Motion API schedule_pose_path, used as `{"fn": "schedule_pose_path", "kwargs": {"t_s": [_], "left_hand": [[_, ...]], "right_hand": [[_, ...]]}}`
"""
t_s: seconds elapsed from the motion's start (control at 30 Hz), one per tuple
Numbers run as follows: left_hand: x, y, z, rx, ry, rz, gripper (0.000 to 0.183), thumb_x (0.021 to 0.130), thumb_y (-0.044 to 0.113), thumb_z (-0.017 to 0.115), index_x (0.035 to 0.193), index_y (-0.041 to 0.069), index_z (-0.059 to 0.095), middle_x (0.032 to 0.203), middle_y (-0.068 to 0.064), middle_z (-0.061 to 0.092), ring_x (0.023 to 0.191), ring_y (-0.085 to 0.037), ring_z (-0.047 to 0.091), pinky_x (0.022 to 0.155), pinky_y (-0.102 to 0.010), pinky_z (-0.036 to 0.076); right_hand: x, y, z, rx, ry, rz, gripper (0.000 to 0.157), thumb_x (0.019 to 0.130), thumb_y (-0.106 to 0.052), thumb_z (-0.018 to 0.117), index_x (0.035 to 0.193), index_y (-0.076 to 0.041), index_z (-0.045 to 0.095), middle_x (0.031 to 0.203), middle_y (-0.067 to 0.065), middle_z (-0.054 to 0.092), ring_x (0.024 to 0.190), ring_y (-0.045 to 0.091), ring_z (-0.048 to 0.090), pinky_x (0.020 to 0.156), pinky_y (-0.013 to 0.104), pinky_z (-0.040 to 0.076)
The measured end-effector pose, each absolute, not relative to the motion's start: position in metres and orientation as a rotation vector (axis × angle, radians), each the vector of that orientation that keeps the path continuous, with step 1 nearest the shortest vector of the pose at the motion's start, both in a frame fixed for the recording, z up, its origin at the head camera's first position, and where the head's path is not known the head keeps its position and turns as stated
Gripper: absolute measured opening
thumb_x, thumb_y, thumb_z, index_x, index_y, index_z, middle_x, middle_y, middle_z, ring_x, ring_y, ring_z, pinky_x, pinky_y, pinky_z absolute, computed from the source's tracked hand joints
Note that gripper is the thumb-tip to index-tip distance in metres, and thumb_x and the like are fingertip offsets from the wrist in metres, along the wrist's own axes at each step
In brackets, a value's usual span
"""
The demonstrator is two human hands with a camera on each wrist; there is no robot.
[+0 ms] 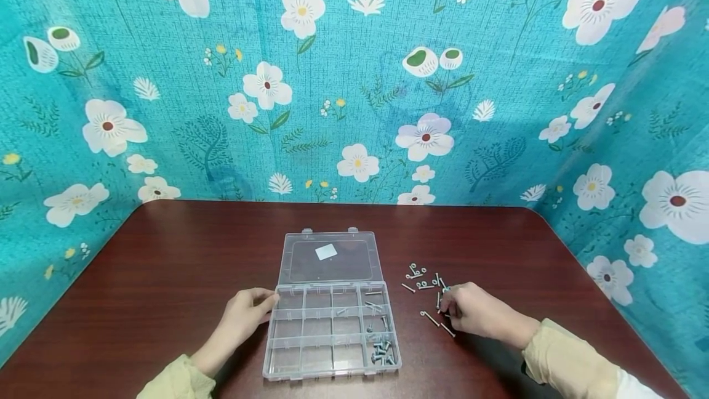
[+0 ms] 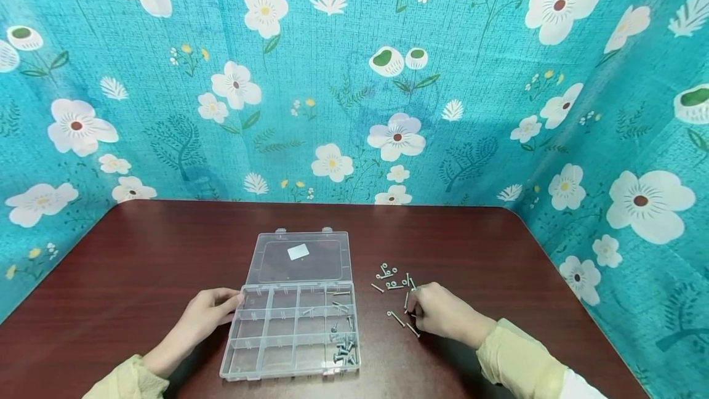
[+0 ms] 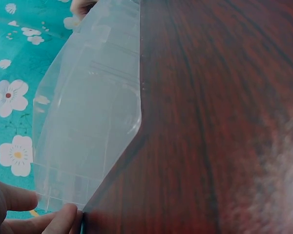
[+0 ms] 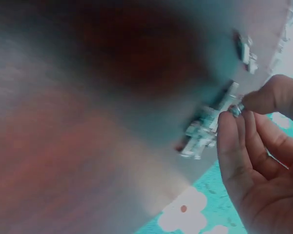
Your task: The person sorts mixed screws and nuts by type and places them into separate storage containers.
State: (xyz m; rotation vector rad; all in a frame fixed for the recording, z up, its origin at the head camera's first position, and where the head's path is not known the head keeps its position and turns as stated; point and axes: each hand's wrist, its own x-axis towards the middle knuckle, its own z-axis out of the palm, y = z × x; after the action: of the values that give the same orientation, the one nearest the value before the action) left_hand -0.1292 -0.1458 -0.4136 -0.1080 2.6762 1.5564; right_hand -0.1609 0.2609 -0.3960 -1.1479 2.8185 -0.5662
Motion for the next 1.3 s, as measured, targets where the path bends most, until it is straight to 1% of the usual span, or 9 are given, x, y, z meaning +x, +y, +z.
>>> {"fn": "schedule_pose_path", "kwargs": {"t_s": [0.23,0.37,0.57,0.63,0.73,0.93,1.1,1.23,1.3], "left_hand": [[-0.129,-0.146,-0.413,-0.108,2.678,1.558,0.027,0.089,0.008,0.056,0.102,-0.014,0.059,0.095,-0.021,0.064,0.083,-0.029,0.065,0.064,-0.028,0.058],[-0.129,-0.147,-0.414,-0.108,2.675,1.568,0.027,0.089,0.008,0.056,0.103,-0.015,0.059,0.095,-0.021,0.064,0.084,-0.029,0.065,0.065,-0.028,0.058],[-0.129,-0.147,-0.413,-0.117,2.672,1.57,0.027,0.089,0.008,0.056,0.102,-0.014,0.059,0.094,-0.021,0.064,0.085,-0.029,0.065,0.065,-0.028,0.058],[-0.129,-0.147,-0.413,-0.117,2.67,1.57,0.027,0.089,0.008,0.056,0.102,-0.014,0.059,0.094,-0.021,0.064,0.084,-0.029,0.065,0.065,-0.028,0.058],[-0.129,-0.147,-0.413,-0.114,2.672,1.567,0.027,0.089,0.008,0.056,0.102,-0.015,0.059,0.094,-0.021,0.064,0.083,-0.028,0.065,0.065,-0.028,0.058],[-0.129,-0.147,-0.412,-0.117,2.683,1.555,0.027,0.089,0.009,0.056,0.102,-0.014,0.06,0.094,-0.02,0.065,0.082,-0.028,0.065,0.064,-0.028,0.058],[-0.128,-0.147,-0.412,-0.113,2.69,1.543,0.026,0.089,0.009,0.056,0.102,-0.013,0.061,0.093,-0.019,0.065,0.083,-0.027,0.065,0.065,-0.028,0.058],[-0.128,-0.147,-0.411,-0.111,2.685,1.55,0.026,0.089,0.009,0.056,0.101,-0.013,0.061,0.093,-0.018,0.065,0.083,-0.027,0.065,0.065,-0.028,0.058],[-0.128,-0.147,-0.412,-0.113,2.679,1.556,0.026,0.089,0.009,0.056,0.102,-0.013,0.06,0.093,-0.018,0.065,0.083,-0.028,0.065,0.065,-0.028,0.058]], "right_hand": [[-0.168,0.236,-0.378,-1.191,2.844,-0.576,0.016,0.069,0.005,0.062,0.077,-0.009,0.064,0.074,-0.005,0.054,0.064,0.001,0.046,0.05,0.014,0.043],[-0.169,0.215,-0.368,-1.244,2.818,-0.598,0.017,0.069,0.005,0.061,0.078,-0.009,0.064,0.076,-0.004,0.054,0.064,0.001,0.046,0.05,0.013,0.044],[-0.173,0.18,-0.357,-1.321,2.772,-0.649,0.014,0.073,0.003,0.062,0.079,-0.008,0.065,0.071,-0.006,0.051,0.061,0.001,0.041,0.049,0.012,0.041],[-0.174,0.169,-0.355,-1.375,2.76,-0.665,0.014,0.073,0.003,0.062,0.081,-0.007,0.067,0.071,-0.006,0.052,0.06,0.001,0.041,0.049,0.011,0.041],[-0.176,0.154,-0.354,-1.437,2.731,-0.681,0.015,0.073,0.003,0.062,0.084,-0.006,0.068,0.073,-0.002,0.057,0.061,0.001,0.043,0.052,0.01,0.043],[-0.18,0.128,-0.355,-1.477,2.626,-0.698,0.015,0.08,0.002,0.061,0.091,-0.004,0.069,0.082,0.004,0.062,0.066,0.003,0.049,0.057,0.009,0.045],[-0.18,0.115,-0.361,-1.461,2.596,-0.672,0.015,0.082,0.001,0.06,0.094,-0.004,0.067,0.085,0.002,0.062,0.07,0.003,0.05,0.062,0.008,0.046],[-0.18,0.113,-0.361,-1.424,2.606,-0.645,0.014,0.084,-0.003,0.062,0.097,-0.005,0.066,0.09,0.003,0.063,0.074,0.001,0.054,0.065,0.008,0.048],[-0.18,0.115,-0.36,-1.414,2.607,-0.635,0.015,0.084,-0.004,0.062,0.099,-0.005,0.066,0.092,0.003,0.064,0.074,0.001,0.055,0.064,0.009,0.048]]}}
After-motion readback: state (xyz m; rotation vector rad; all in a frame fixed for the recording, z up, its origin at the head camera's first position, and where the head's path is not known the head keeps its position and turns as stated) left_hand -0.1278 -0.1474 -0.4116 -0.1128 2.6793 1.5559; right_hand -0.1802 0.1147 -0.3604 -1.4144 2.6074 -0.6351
